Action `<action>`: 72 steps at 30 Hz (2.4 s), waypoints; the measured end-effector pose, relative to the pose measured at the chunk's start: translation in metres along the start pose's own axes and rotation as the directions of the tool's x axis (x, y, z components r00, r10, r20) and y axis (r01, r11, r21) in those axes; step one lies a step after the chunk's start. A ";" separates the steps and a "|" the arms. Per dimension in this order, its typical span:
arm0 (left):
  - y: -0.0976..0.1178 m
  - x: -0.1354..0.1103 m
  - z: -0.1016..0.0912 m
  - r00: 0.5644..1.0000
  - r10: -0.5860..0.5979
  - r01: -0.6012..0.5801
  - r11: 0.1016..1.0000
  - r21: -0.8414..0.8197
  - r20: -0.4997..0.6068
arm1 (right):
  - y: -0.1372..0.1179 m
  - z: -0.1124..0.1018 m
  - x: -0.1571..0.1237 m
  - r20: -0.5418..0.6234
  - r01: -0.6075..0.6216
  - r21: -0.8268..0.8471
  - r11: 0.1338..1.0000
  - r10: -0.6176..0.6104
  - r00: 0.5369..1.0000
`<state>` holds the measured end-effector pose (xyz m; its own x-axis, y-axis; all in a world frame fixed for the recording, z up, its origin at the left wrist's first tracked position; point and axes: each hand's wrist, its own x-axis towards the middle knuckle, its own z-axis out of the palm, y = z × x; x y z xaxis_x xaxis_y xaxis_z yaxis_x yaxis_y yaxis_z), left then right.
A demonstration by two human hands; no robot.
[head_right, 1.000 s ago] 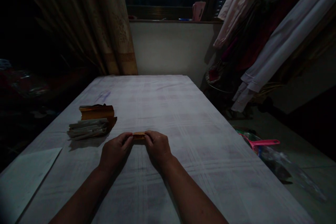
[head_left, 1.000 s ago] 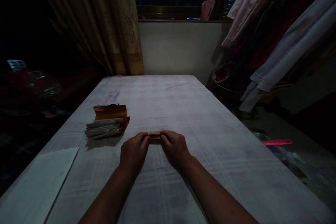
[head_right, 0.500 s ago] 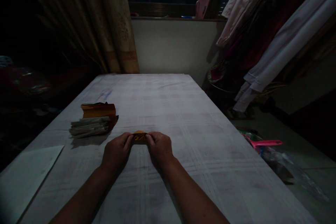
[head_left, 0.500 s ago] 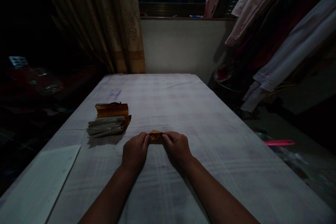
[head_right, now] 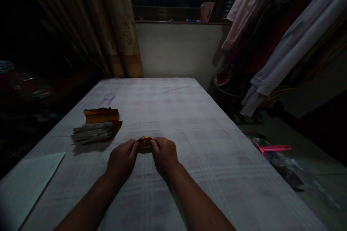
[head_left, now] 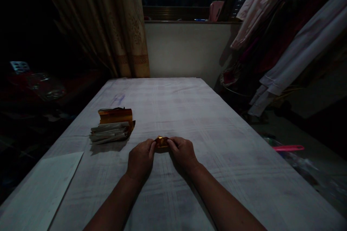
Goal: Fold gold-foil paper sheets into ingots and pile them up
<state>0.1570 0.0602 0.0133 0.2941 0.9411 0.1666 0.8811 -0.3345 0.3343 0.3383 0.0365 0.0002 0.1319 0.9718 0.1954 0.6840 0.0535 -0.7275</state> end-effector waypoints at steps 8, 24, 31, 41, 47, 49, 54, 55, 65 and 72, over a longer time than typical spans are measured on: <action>-0.003 0.002 -0.003 1.000 -0.013 0.013 1.000 -0.009 -0.026 | -0.005 -0.010 -0.002 0.001 -0.007 -0.073 0.997 0.007 1.000; -0.014 0.002 0.001 0.986 0.066 -0.110 0.948 -0.299 -0.155 | -0.004 -0.010 -0.005 0.021 0.022 -0.150 0.988 -0.019 1.000; -0.010 0.006 -0.005 0.993 -0.052 0.007 0.925 -0.379 -0.109 | 0.000 -0.010 -0.003 0.004 0.019 -0.047 0.999 -0.018 1.000; -0.015 0.009 -0.004 0.982 -0.179 0.123 0.852 -0.508 -0.064 | 0.004 -0.008 0.000 0.002 -0.045 0.065 0.997 0.045 0.999; -0.022 0.012 -0.003 0.971 -0.230 0.147 0.783 -0.605 -0.061 | 0.004 -0.012 0.006 0.125 -0.133 0.124 0.983 0.117 0.985; -0.023 0.012 -0.002 0.966 -0.250 0.155 0.748 -0.646 -0.057 | 0.011 -0.015 0.016 0.092 -0.178 0.137 0.974 0.167 0.982; -0.027 0.014 0.000 0.958 -0.284 0.156 0.657 -0.738 -0.050 | 0.046 -0.043 0.073 -0.147 -0.312 0.069 0.948 0.319 0.936; -0.029 0.014 0.001 0.953 -0.297 0.153 0.636 -0.756 -0.057 | 0.054 -0.052 0.087 -0.204 -0.343 0.042 0.939 0.344 0.917; -0.047 0.020 0.003 0.900 -0.410 0.139 0.589 -0.796 -0.146 | 0.112 -0.098 0.167 -0.558 -0.634 -0.110 0.766 0.480 0.677; -0.051 0.018 0.009 0.918 -0.384 0.162 0.595 -0.787 -0.101 | 0.135 -0.093 0.199 -0.583 -0.689 -0.137 0.712 0.505 0.637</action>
<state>0.1207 0.0947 -0.0089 -0.1061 0.9873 0.1185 0.2809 -0.0845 0.9560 0.5239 0.2161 0.0019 0.8473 0.5122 0.1402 0.4939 -0.6630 -0.5626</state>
